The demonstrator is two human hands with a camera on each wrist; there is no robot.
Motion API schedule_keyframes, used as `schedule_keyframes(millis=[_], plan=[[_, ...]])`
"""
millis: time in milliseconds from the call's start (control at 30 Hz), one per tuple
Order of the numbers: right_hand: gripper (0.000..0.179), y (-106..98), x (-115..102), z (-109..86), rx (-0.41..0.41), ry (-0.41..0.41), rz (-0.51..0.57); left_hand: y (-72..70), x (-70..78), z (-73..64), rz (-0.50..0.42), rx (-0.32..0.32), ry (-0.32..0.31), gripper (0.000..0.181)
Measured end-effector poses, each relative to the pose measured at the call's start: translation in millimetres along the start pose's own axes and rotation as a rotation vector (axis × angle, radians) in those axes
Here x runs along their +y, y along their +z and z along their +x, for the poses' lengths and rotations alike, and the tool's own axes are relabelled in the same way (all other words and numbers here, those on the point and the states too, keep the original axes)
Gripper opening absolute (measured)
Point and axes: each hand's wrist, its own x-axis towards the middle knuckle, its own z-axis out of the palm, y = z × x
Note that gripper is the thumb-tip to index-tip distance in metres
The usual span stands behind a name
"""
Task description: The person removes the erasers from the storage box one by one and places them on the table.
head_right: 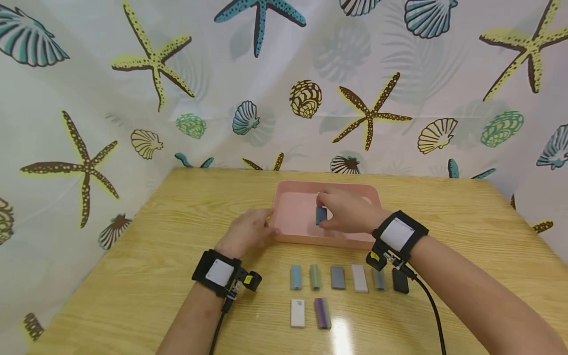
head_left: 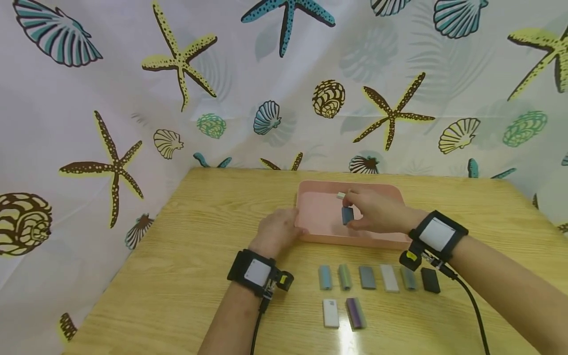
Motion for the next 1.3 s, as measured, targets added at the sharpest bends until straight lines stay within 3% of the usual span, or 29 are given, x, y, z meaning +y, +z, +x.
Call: schedule_keyframes(millis=[133, 400, 600, 867, 1300], plan=[[0.035, -4.8, -9.0, -10.3, 0.051, -0.081, -0.005, 1.0, 0.0, 0.4, 0.002, -0.004, -0.007, 0.033], [0.028, -11.2, -23.8, -35.3, 0.085, -0.136, -0.020, 0.4, 1.6, -0.1, 0.011, 0.002, -0.014, 0.034], [0.027, -14.4, -39.0, -55.0, 0.025, -0.117, 0.047, -0.2, 3.4, -0.5, 0.010, -0.003, -0.016, 0.035], [0.037, -8.6, -58.0, -75.6, -0.068, -0.074, 0.052, -0.1, 2.8, -0.5, 0.005, -0.012, -0.013, 0.030], [0.039, 11.1, -81.4, -92.8, -0.259, -0.013, 0.101, 0.0, 3.1, -1.7, 0.028, 0.012, 0.012, 0.032]])
